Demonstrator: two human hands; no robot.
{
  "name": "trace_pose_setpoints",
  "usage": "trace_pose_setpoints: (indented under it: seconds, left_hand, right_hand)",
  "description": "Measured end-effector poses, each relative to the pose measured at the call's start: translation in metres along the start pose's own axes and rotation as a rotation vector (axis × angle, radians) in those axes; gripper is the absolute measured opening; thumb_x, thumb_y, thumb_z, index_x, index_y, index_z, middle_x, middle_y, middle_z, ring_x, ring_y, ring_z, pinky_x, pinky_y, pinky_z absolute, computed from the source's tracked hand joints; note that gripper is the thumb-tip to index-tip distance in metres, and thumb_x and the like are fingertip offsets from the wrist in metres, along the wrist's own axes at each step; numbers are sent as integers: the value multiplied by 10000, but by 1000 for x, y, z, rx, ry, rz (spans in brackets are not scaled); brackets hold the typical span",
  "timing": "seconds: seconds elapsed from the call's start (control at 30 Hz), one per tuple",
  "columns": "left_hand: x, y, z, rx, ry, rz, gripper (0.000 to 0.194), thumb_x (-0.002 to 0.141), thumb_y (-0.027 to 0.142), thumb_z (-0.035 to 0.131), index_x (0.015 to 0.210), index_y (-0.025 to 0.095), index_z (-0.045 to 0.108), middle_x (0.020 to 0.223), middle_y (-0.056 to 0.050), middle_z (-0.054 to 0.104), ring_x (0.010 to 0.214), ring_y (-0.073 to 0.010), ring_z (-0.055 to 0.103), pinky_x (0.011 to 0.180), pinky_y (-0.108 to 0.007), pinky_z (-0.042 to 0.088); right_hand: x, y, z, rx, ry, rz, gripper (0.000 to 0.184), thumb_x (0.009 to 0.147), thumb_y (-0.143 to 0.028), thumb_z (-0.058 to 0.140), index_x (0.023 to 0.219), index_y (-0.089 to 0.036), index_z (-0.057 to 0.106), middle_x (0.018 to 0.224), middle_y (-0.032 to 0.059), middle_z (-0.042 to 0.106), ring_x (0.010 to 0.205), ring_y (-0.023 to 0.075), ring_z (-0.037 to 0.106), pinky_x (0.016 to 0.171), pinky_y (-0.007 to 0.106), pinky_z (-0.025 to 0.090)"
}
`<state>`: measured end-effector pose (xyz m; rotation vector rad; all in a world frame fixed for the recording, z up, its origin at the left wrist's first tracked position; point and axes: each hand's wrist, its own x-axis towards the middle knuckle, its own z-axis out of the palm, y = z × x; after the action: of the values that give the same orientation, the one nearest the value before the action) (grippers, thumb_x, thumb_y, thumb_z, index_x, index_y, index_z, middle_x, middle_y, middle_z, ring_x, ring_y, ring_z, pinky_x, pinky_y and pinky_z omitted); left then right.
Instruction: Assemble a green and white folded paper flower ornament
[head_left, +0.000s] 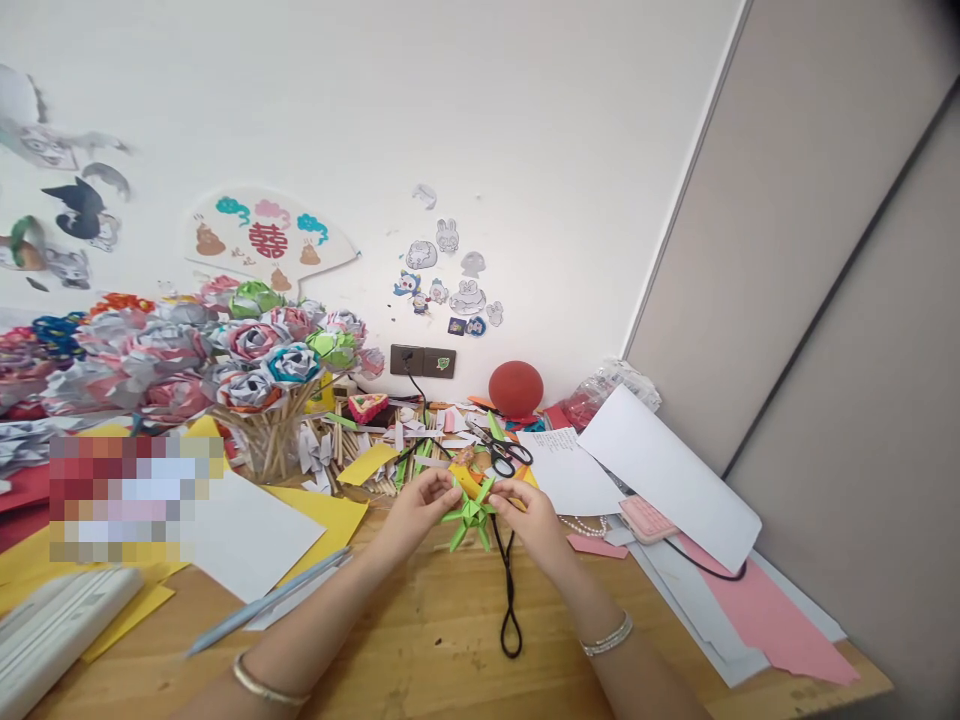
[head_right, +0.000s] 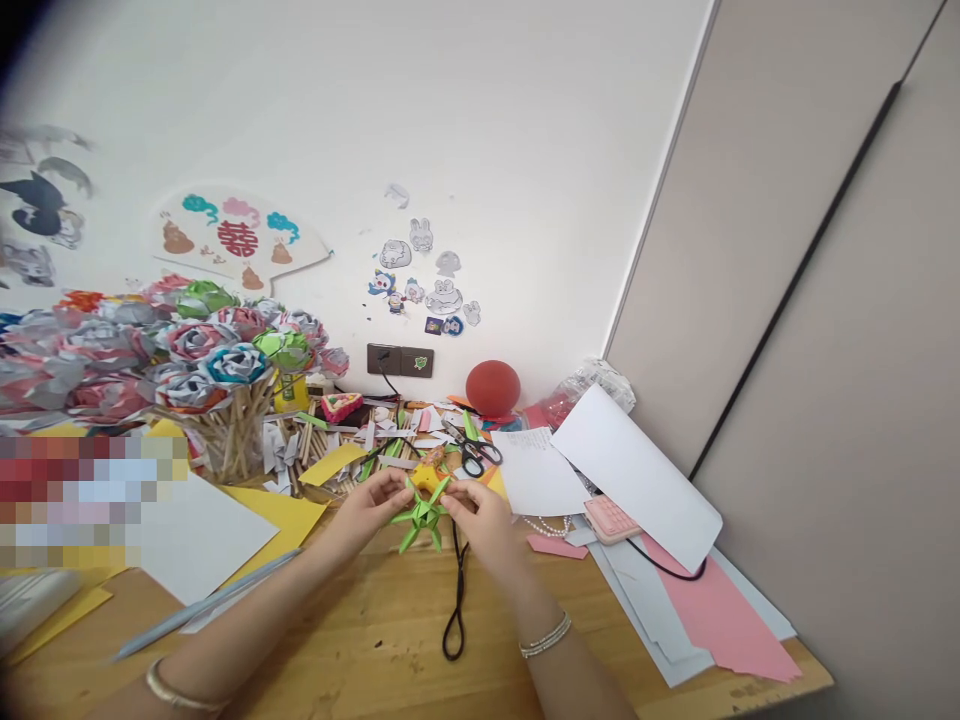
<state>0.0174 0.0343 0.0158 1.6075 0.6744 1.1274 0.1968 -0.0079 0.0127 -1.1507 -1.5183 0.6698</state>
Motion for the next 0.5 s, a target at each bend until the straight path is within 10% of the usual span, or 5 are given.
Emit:
trace_pose_setpoints:
  seconds: [0.2, 0.5]
  left_hand:
    - [-4, 4, 3, 63, -162, 33, 169, 701, 289, 645, 774, 155, 574, 818, -21, 594, 766, -154, 567, 720, -270, 457]
    - [-10, 20, 12, 471, -10, 178, 128, 739, 247, 567, 852, 197, 601, 861, -27, 642, 833, -185, 578, 773, -288, 440]
  right_hand:
    - [-2, -5, 2, -98, 74, 19, 142, 717, -278, 583, 790, -166, 631, 812, 45, 665, 783, 202, 613, 721, 307, 470]
    - [-7, -6, 6, -210, 144, -204, 117, 701, -152, 602, 808, -197, 601, 827, 25, 597, 819, 186, 577, 745, 311, 456]
